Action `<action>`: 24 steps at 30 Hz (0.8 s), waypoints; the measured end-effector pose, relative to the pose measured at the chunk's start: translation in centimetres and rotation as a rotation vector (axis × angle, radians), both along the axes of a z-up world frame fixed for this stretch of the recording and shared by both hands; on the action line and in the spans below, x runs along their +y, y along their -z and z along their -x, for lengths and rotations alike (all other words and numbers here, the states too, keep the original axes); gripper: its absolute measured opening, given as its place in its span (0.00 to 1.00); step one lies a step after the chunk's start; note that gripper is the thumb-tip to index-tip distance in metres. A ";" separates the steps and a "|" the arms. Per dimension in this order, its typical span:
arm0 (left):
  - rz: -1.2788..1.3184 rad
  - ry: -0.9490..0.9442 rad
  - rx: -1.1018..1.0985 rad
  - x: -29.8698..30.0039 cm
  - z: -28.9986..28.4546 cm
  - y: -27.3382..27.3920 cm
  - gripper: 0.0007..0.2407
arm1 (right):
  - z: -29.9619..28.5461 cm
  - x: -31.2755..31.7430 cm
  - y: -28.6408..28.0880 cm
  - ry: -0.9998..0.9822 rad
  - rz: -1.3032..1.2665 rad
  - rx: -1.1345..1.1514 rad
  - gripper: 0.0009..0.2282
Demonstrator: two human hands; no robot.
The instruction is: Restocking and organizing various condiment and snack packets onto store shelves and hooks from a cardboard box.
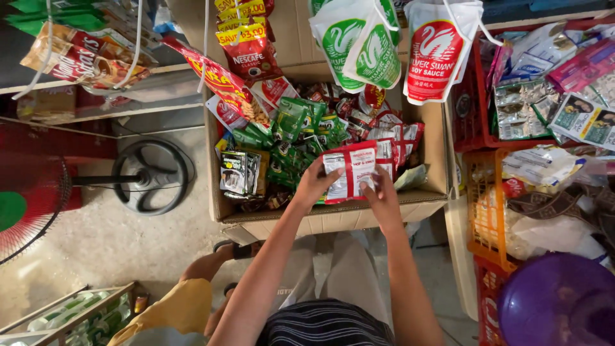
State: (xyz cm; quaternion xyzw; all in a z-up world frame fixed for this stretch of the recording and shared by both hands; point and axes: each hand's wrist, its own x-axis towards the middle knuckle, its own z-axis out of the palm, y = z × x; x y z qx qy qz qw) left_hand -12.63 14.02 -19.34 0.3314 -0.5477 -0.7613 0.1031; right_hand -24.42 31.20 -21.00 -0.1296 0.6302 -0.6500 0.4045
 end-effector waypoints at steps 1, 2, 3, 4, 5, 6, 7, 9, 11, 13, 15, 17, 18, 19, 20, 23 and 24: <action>0.094 -0.049 0.007 0.0 -0.1 0.4 0.17 | -0.2 -0.4 -0.3 0.084 -0.072 0.145 0.26; 0.188 -0.099 0.012 0.1 -0.2 0.8 0.17 | -0.5 -0.8 -0.6 0.168 -0.145 0.289 0.28; 0.190 -0.099 0.013 0.2 -0.5 1.1 0.17 | -0.7 -0.8 -0.4 0.168 -0.143 0.290 0.28; 0.232 -0.122 0.032 0.1 -0.7 1.3 0.16 | -0.7 -1.0 -0.2 0.173 -0.113 0.322 0.25; 0.274 -0.145 0.051 0.1 -0.8 1.6 0.16 | -0.7 -1.2 0.0 0.178 -0.082 0.354 0.22; 0.277 -0.147 0.051 0.1 -0.9 -0.6 0.16 | -1.2 -1.8 -1.0 0.178 -0.079 0.354 0.22; 0.488 -0.118 0.081 0.0 -0.9 -2.8 0.20 | -1.6 -2.4 -2.0 0.083 -0.055 0.339 0.22; 0.699 -0.085 0.112 0.4 -1.0 -4.8 0.26 | -2.6 -3.3 -2.9 -0.009 -0.031 0.324 0.22; 0.639 0.012 0.010 1.0 -0.8 -4.3 0.26 | -3.4 -4.3 -2.8 -0.120 0.190 0.389 0.32; 0.725 0.069 0.024 1.7 -1.0 -5.9 0.30 | -4.1 -5.1 -4.5 -0.061 0.186 0.422 0.33; 0.817 0.124 0.041 1.6 -1.2 -6.8 0.35 | -4.4 -5.9 -6.1 -0.002 0.188 0.460 0.35; 0.861 0.220 0.190 0.9 -1.7 -6.9 0.29 | -4.2 -6.4 -7.6 0.151 0.194 -0.130 0.33; 0.864 0.218 0.194 0.4 -1.9 -7.5 0.29 | -3.6 -5.8 -5.6 0.151 0.197 -0.126 0.33; 0.905 0.246 0.166 -0.1 -2.1 -8.0 0.28 | -3.0 -5.3 -3.5 0.205 0.233 -0.247 0.28; 0.946 0.276 0.137 -0.6 -2.5 -8.5 0.26 | -2.5 -4.7 -1.5 0.261 0.269 -0.371 0.23; 1.052 -0.032 0.105 -1.5 -1.8 -8.0 0.26 | -1.9 -4.9 -6.4 0.254 0.251 -0.515 0.16; 1.053 -0.031 0.110 -1.8 -1.7 -8.1 0.26 | -2.0 -5.0 -6.9 0.257 0.254 -0.511 0.16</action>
